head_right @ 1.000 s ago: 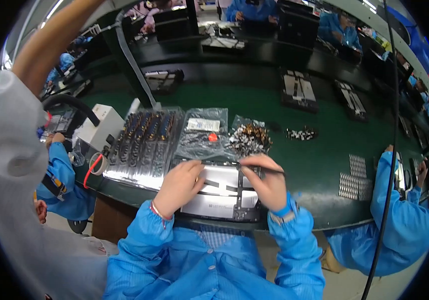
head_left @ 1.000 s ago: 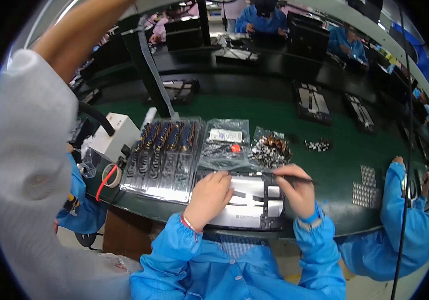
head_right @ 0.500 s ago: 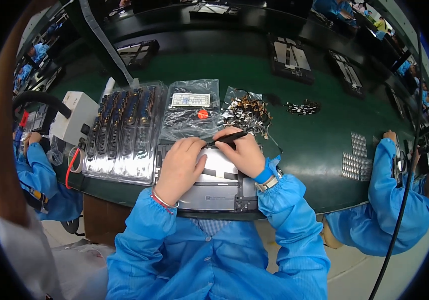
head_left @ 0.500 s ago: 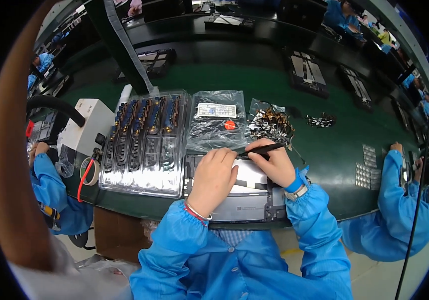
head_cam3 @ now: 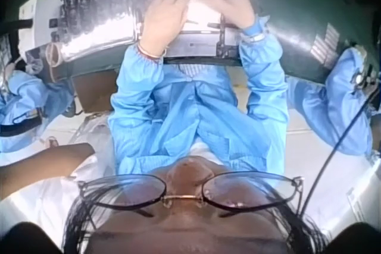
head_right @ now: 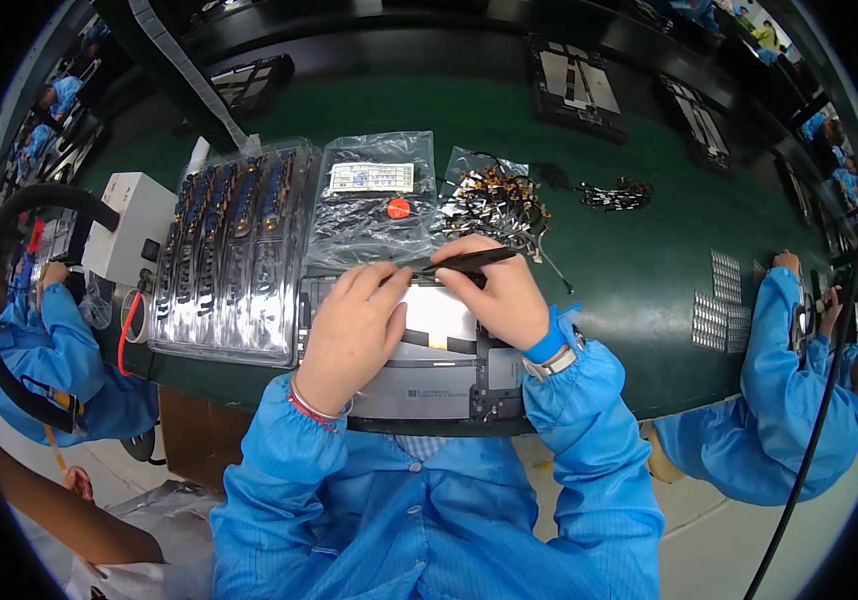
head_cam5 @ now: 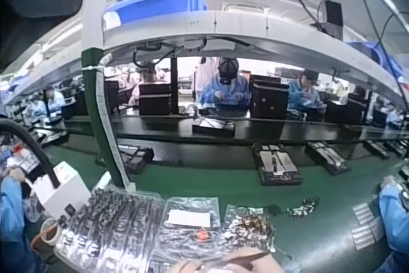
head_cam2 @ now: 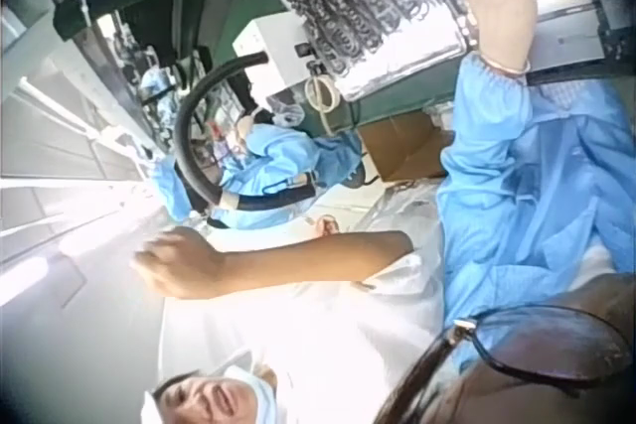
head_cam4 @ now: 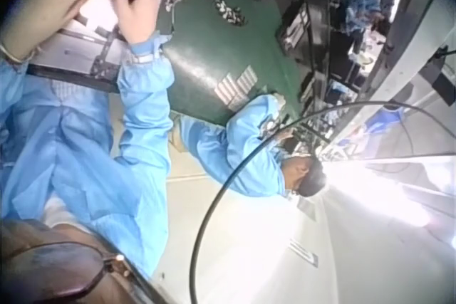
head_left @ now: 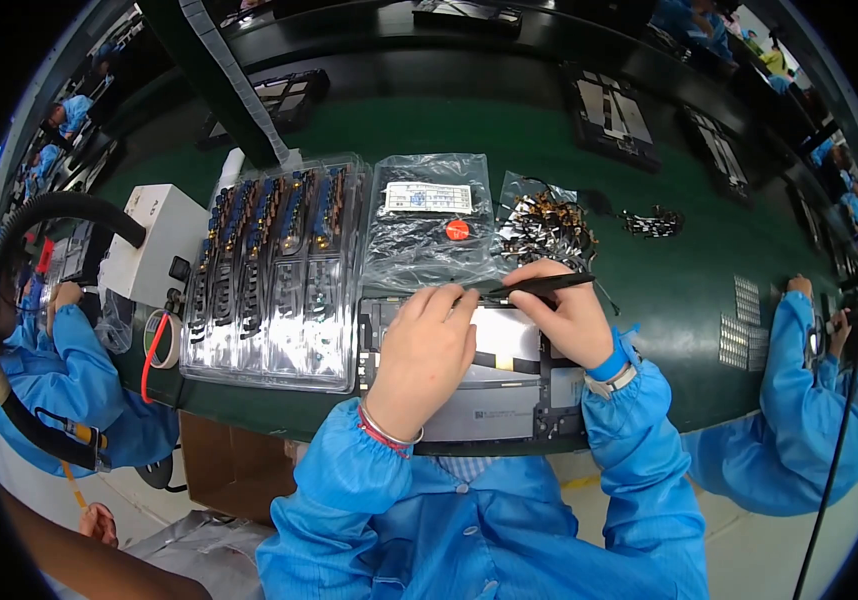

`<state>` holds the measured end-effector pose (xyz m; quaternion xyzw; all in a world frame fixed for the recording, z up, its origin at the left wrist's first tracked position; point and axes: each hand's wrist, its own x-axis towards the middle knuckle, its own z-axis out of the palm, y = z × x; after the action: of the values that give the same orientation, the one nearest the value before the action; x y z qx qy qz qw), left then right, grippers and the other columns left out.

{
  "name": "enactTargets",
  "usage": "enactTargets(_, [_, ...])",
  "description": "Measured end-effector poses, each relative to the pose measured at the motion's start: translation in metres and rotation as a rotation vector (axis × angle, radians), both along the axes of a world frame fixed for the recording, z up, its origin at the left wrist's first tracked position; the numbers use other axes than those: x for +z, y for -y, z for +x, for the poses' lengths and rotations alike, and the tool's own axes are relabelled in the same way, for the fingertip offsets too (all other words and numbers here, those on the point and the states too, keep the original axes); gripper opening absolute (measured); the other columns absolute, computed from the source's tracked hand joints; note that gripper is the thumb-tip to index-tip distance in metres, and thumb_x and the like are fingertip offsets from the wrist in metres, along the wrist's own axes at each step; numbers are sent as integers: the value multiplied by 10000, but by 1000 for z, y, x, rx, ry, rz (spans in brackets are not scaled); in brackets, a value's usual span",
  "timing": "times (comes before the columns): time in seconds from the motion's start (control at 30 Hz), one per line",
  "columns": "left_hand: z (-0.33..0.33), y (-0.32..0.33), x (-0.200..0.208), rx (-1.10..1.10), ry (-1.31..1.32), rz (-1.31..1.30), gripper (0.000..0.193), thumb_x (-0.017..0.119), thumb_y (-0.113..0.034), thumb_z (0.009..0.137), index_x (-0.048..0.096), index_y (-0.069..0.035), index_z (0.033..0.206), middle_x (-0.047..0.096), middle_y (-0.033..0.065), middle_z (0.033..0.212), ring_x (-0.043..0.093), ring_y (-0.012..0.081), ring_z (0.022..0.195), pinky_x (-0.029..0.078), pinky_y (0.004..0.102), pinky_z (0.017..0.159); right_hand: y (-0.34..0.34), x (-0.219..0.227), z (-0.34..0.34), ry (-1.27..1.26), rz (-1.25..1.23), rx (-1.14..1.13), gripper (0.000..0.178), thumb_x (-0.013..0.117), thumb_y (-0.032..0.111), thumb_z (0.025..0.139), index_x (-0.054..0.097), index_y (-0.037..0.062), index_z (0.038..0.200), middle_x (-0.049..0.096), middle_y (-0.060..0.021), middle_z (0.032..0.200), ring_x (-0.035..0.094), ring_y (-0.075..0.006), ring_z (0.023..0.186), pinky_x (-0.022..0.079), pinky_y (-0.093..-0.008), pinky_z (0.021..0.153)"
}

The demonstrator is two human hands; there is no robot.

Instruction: The person assembles internal components into a tablet chassis by connecting ribbon cables and applying adhesive strips, using tweezers and a spudger to manipulate the small parts.

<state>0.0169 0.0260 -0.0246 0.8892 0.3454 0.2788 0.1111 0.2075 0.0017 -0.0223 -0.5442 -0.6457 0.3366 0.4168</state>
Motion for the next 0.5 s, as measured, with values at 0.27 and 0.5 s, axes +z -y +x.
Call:
enactTargets(0.27, [-2, 2, -3, 19, 108, -130, 258, 576, -37, 773, 589, 29, 1022, 572, 151, 1004, 544, 311, 942, 442, 378, 837, 1, -3, -4, 18, 39, 2, 161, 608, 71, 785, 629, 10, 933, 609, -110, 888, 591, -223, 806, 466, -297, 699])
enactTargets(0.5, [-2, -2, -3, 24, 105, -124, 259, 575, -27, 768, 590, 30, 1020, 572, 149, 999, 546, 308, 939, 444, 376, 832, -3, -4, -4, 28, 30, 4, 162, 607, 80, 786, 631, 14, 932, 612, -114, 886, 589, -229, 798, 467, -300, 693])
